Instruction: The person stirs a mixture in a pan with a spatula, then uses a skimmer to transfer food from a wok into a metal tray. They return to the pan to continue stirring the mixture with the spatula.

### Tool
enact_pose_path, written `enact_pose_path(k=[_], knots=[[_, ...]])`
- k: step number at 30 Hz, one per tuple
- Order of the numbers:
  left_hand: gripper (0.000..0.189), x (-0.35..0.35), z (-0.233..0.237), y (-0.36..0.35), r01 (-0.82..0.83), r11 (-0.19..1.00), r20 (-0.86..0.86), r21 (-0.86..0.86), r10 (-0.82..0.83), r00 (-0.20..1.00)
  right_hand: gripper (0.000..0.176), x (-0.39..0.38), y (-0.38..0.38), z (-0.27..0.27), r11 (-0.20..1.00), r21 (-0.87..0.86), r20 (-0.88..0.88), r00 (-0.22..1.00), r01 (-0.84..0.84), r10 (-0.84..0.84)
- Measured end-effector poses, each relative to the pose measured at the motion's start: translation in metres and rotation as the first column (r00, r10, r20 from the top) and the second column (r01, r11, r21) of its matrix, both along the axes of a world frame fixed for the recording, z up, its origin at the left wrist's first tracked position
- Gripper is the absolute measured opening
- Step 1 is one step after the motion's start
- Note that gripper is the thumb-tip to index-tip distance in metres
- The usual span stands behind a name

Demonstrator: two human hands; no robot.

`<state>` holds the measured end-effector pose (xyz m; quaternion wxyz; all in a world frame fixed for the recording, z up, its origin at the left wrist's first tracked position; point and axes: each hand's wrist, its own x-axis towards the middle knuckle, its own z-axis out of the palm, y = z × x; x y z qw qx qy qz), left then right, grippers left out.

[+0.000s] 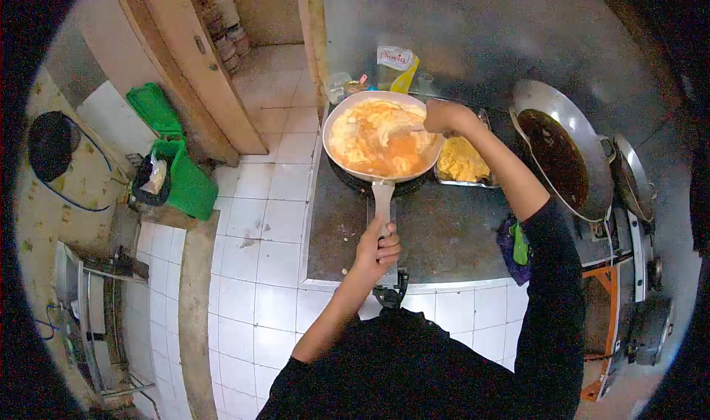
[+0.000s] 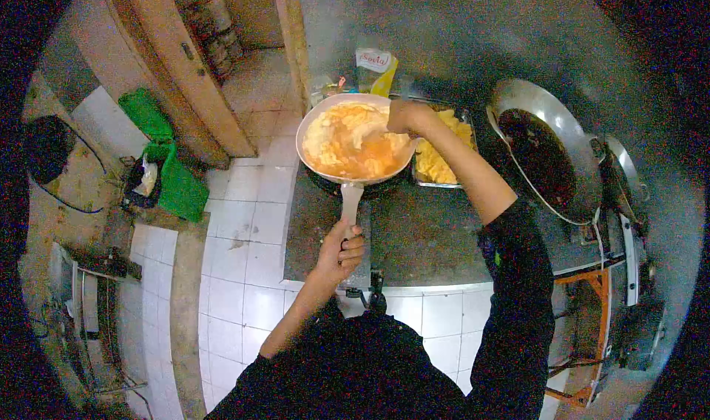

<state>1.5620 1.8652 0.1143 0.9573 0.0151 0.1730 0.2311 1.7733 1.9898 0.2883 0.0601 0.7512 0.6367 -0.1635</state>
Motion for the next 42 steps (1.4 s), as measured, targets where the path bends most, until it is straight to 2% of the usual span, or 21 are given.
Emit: enact_pose_path(k=[1, 4, 6, 8, 9, 14, 16, 17, 19, 20, 21, 23, 24, 26, 27, 29, 35, 36, 38, 41, 42], knots=[[0.035, 0.000, 0.000, 0.000, -0.002, 1.000, -0.003, -0.001, 0.002, 1.000, 0.029, 0.000, 0.003, -0.005, 1.000, -0.001, -0.003, 1.000, -0.002, 0.002], [0.034, -0.001, -0.001, 0.000, -0.008, 0.999, -0.026, 0.045, 0.009, 1.000, 0.027, -0.001, 0.018, -0.019, 0.984, 0.167, -0.146, 0.985, -0.063, 0.088], [0.034, -0.001, -0.001, 0.000, 0.003, 1.000, -0.031, 0.016, -0.002, 1.000, 0.025, 0.004, 0.042, -0.028, 0.994, 0.081, 0.015, 0.997, -0.077, 0.076], [0.034, 0.000, 0.003, 0.000, -0.011, 1.000, -0.046, 0.019, 0.011, 0.999, 0.023, 0.004, 0.052, -0.024, 0.994, 0.109, -0.003, 1.000, -0.031, 0.031], [0.034, 0.000, 0.004, -0.001, -0.015, 1.000, -0.059, 0.023, 0.016, 0.998, 0.022, 0.003, 0.054, -0.019, 0.991, 0.135, -0.020, 1.000, 0.025, -0.023], [0.033, 0.000, 0.006, 0.000, 0.000, 1.000, -0.008, 0.012, 0.000, 1.000, 0.026, -0.007, 0.010, 0.066, 0.990, 0.129, 0.000, 0.999, -0.053, 0.053], [0.033, 0.000, 0.004, 0.000, 0.005, 1.000, 0.012, 0.016, -0.005, 1.000, 0.029, -0.002, -0.003, 0.089, 0.993, -0.115, -0.107, 0.994, 0.018, -0.030], [0.033, 0.000, 0.004, 0.000, 0.000, 1.000, 0.024, 0.000, 0.000, 1.000, 0.029, 0.002, -0.005, 0.089, 0.993, -0.111, -0.111, 0.993, 0.025, -0.037], [0.033, 0.000, 0.005, 0.000, 0.000, 1.000, 0.033, -0.008, 0.000, 0.999, 0.030, 0.009, -0.004, 0.085, 0.887, -0.461, -0.066, 0.995, 0.035, -0.074], [0.033, -0.001, 0.006, 0.000, 0.003, 1.000, 0.028, 0.023, -0.003, 1.000, 0.029, 0.012, -0.002, 0.075, 0.833, -0.549, -0.046, 0.992, 0.075, -0.120], [0.034, -0.001, 0.007, 0.000, 0.004, 0.999, 0.023, 0.053, -0.006, 1.000, 0.029, 0.014, -0.004, 0.065, 0.836, -0.544, -0.047, 0.991, 0.077, -0.123], [0.033, 0.000, 0.005, 0.001, 0.008, 0.999, 0.025, 0.041, -0.009, 1.000, 0.029, 0.014, -0.010, 0.044, 0.802, -0.597, -0.186, 0.976, -0.019, -0.115], [0.033, -0.001, 0.004, 0.001, 0.009, 1.000, 0.025, 0.021, -0.010, 1.000, 0.029, 0.013, -0.010, 0.029, 0.802, -0.596, -0.187, 0.976, -0.023, -0.111], [0.033, -0.002, 0.003, 0.001, 0.008, 1.000, 0.032, 0.030, -0.009, 0.999, 0.027, 0.007, -0.011, 0.009, 0.887, -0.455, -0.307, 0.949, -0.076, -0.077], [0.033, -0.001, 0.003, 0.001, 0.011, 0.999, 0.040, 0.037, -0.013, 0.999, 0.027, -0.001, -0.013, 0.007, 0.887, -0.455, -0.303, 0.951, -0.081, -0.068], [0.033, 0.000, 0.003, 0.000, 0.001, 0.999, 0.002, 0.033, -0.001, 1.000, 0.025, -0.023, -0.014, 0.002, 0.953, -0.300, -0.288, 0.957, -0.050, -0.041], [0.032, -0.001, 0.002, 0.001, 0.013, 0.999, -0.049, 0.045, -0.011, 0.999, 0.019, -0.054, 0.018, -0.009, 0.971, -0.203, -0.295, 0.954, -0.124, 0.061], [0.033, -0.001, 0.003, 0.001, 0.014, 0.999, -0.078, 0.046, -0.011, 0.997, 0.018, -0.050, 0.041, -0.031, 0.963, -0.188, -0.215, 0.965, -0.195, 0.154], [0.033, 0.001, 0.000, 0.001, -0.014, 0.998, -0.098, 0.062, 0.020, 0.995, 0.017, -0.064, 0.050, -0.029, 0.942, -0.179, -0.127, 0.956, -0.283, 0.263], [0.031, 0.002, -0.003, 0.000, -0.050, 0.998, -0.131, 0.038, 0.054, 0.990, 0.018, -0.087, 0.053, -0.021, 0.959, -0.146, -0.010, 0.969, -0.244, 0.246], [0.030, 0.002, -0.002, 0.000, -0.050, 0.999, -0.141, 0.000, 0.049, 0.989, 0.020, -0.089, 0.054, -0.023, 0.964, -0.055, 0.039, 0.964, -0.262, 0.264]])
